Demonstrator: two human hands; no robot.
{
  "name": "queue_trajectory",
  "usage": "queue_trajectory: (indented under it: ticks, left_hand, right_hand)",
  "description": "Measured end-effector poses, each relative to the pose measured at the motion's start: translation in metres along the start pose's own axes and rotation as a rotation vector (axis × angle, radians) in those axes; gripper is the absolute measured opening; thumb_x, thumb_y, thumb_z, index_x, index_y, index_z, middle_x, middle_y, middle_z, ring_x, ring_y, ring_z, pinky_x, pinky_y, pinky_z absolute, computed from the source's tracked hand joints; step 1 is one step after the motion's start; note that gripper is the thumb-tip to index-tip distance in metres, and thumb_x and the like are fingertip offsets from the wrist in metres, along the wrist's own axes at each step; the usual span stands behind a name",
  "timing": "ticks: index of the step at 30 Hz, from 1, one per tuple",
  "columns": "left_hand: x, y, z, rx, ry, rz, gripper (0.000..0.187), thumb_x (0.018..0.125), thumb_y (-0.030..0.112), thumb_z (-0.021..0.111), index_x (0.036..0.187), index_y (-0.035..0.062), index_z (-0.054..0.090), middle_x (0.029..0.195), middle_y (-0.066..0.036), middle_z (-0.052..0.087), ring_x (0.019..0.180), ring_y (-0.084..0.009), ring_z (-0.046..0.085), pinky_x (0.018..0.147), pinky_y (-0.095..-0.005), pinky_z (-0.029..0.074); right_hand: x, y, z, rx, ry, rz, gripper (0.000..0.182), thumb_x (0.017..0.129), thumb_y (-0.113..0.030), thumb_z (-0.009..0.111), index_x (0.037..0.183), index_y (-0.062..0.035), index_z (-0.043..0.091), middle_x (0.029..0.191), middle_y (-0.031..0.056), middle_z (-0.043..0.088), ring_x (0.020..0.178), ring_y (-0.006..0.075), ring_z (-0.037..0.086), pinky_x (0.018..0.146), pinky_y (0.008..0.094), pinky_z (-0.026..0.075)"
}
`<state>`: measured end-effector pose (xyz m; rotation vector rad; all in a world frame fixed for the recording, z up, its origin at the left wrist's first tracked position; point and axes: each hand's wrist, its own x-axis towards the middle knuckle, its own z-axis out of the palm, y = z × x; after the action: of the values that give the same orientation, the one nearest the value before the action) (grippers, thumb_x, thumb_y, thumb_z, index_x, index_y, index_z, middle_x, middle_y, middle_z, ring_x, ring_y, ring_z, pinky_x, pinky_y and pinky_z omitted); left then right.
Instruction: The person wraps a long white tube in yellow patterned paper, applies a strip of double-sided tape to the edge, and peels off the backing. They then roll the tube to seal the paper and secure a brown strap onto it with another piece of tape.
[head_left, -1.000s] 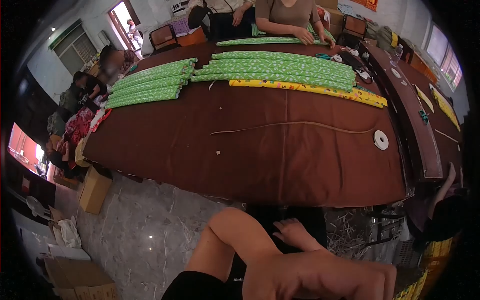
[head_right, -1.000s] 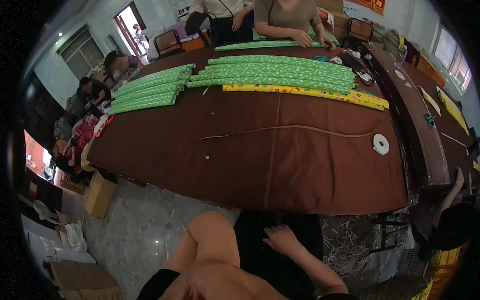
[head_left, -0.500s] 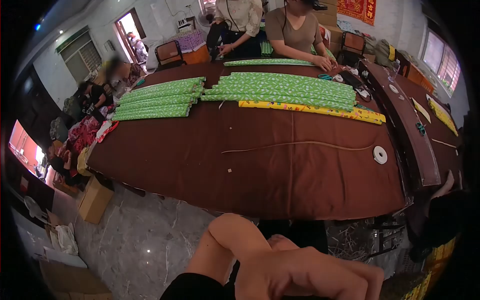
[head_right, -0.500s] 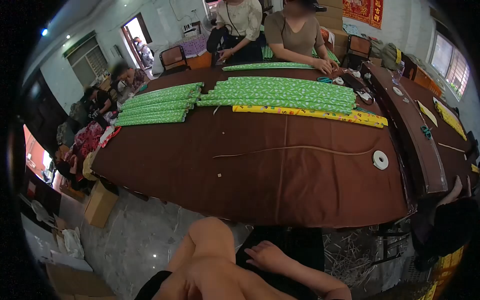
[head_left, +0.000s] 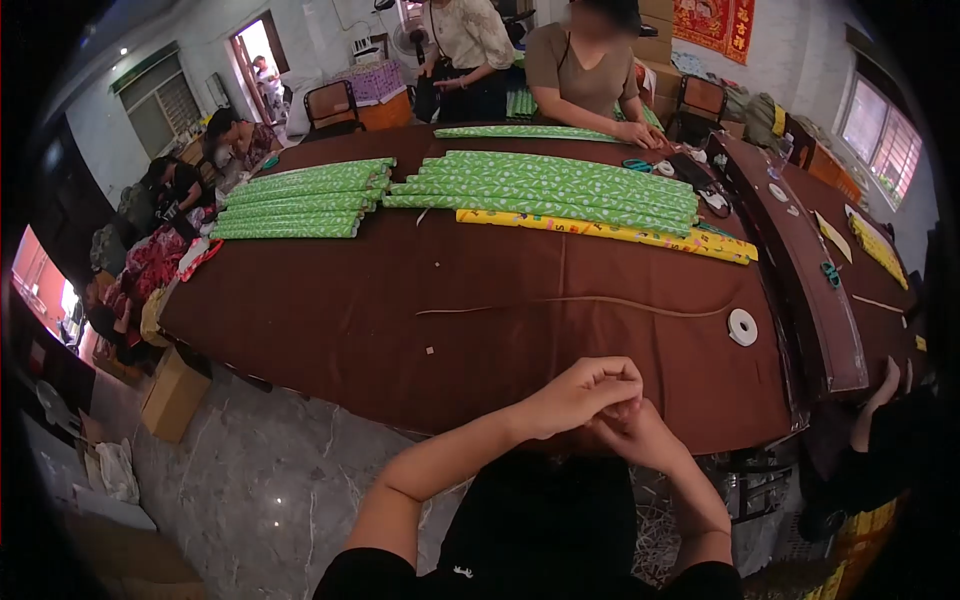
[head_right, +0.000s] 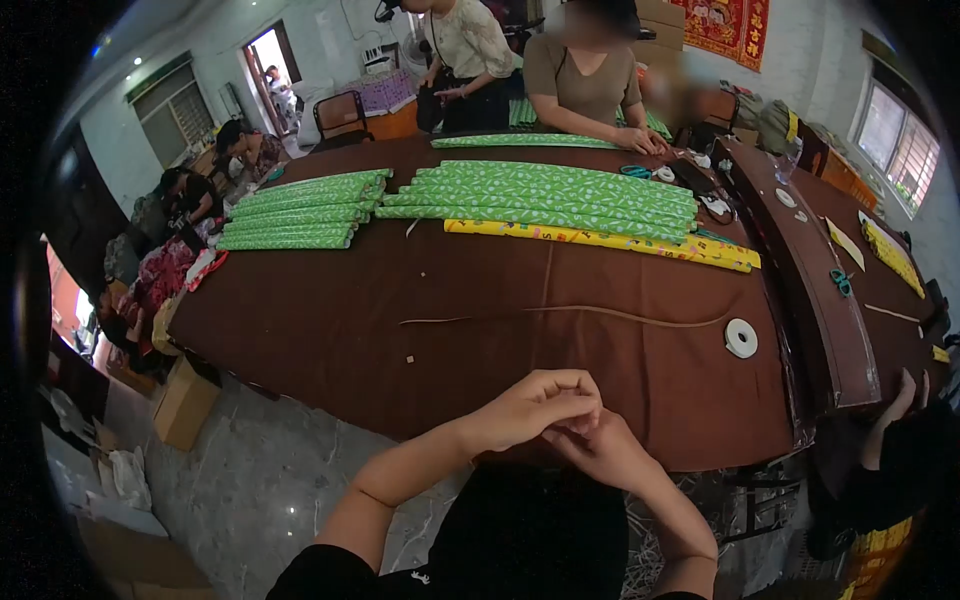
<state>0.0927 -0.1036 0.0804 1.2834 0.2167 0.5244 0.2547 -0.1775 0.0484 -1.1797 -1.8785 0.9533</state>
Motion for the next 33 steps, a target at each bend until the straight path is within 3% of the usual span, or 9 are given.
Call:
queue_trajectory:
  ticks: [3,8,13,16,21,23,25,27,33]
  left_hand:
    - [0.009,-0.016,-0.022,-0.208,0.122,-0.045,0.016,0.1,0.017,0.051,0.091,0.0061,0.058,0.081,-0.002,0.06,0.073,-0.0091,0.055,0.07,-0.0247,0.046]
    - [0.028,-0.039,-0.057,-0.199,0.184,-0.042,0.018,0.101,0.019,0.049,0.091,0.0074,0.058,0.081,-0.002,0.06,0.073,-0.0098,0.054,0.07,-0.0251,0.046]
    - [0.044,-0.073,-0.093,-0.15,0.243,-0.082,0.021,0.102,0.023,0.046,0.092,0.0087,0.058,0.083,-0.001,0.059,0.075,-0.0102,0.055,0.071,-0.0258,0.046]
    - [0.041,-0.088,-0.108,-0.473,0.202,-0.068,0.025,0.103,0.029,0.045,0.094,0.01,0.059,0.086,0.0,0.059,0.077,-0.0113,0.056,0.072,-0.0259,0.047]
    - [0.043,-0.097,-0.118,-0.458,0.217,-0.007,0.024,0.103,0.031,0.046,0.099,0.0105,0.058,0.088,0.0,0.06,0.078,-0.0115,0.057,0.073,-0.0272,0.047]
    - [0.043,-0.095,-0.119,-0.487,0.264,-0.04,0.023,0.103,0.03,0.047,0.1,0.0108,0.059,0.088,0.0,0.06,0.078,-0.0115,0.057,0.074,-0.0273,0.047]
    - [0.044,-0.099,-0.12,-0.453,0.272,-0.029,0.022,0.102,0.03,0.047,0.1,0.0109,0.058,0.088,-0.001,0.06,0.078,-0.0116,0.057,0.073,-0.0273,0.047]
    - [0.044,-0.103,-0.122,-0.418,0.272,-0.02,0.021,0.102,0.029,0.048,0.1,0.011,0.058,0.088,-0.001,0.06,0.078,-0.0117,0.057,0.073,-0.0272,0.047]
    - [0.047,-0.106,-0.121,-0.392,0.264,-0.047,0.02,0.102,0.029,0.049,0.1,0.0113,0.058,0.087,-0.001,0.059,0.077,-0.0123,0.055,0.073,-0.0274,0.046]
  right_hand:
    - [0.007,0.004,-0.002,-0.263,0.022,-0.167,0.018,0.086,-0.011,0.069,0.103,-0.0041,0.069,0.089,0.0138,0.066,0.086,0.029,0.065,0.076,0.0361,0.052]
    - [0.006,0.005,-0.003,-0.267,0.05,-0.034,0.016,0.086,-0.014,0.07,0.099,-0.0038,0.069,0.081,0.0118,0.067,0.071,0.0282,0.063,0.068,0.0371,0.05]
    - [0.012,0.0,-0.009,-0.276,0.022,0.015,0.016,0.086,-0.014,0.069,0.1,-0.0041,0.07,0.078,0.0119,0.067,0.07,0.0275,0.063,0.069,0.0361,0.05]
    - [0.018,-0.002,-0.012,-0.296,0.006,0.009,0.016,0.087,-0.014,0.069,0.1,-0.0039,0.07,0.078,0.0124,0.067,0.071,0.0276,0.063,0.07,0.036,0.05]
    - [0.035,0.002,-0.018,-0.346,0.013,0.049,0.014,0.087,-0.011,0.068,0.099,-0.0026,0.07,0.081,0.0145,0.067,0.073,0.0293,0.064,0.07,0.035,0.051]
    - [0.048,0.019,-0.022,-0.327,0.22,-0.024,0.014,0.089,-0.007,0.065,0.1,-0.0001,0.069,0.086,0.0146,0.069,0.075,0.0237,0.066,0.07,0.0315,0.051]
    - [0.067,0.033,-0.036,-0.059,0.287,0.068,0.015,0.092,-0.007,0.061,0.101,0.0034,0.067,0.088,0.0121,0.07,0.078,0.0153,0.065,0.071,0.028,0.051]
    - [0.084,0.066,-0.047,0.015,0.428,0.058,0.018,0.095,-0.009,0.059,0.102,0.0058,0.065,0.086,0.0083,0.069,0.08,0.01,0.063,0.072,0.0255,0.05]
    - [0.099,0.074,-0.046,0.001,0.408,0.115,0.017,0.097,-0.009,0.057,0.103,0.0048,0.065,0.084,0.0051,0.067,0.079,0.0088,0.061,0.071,0.0232,0.048]
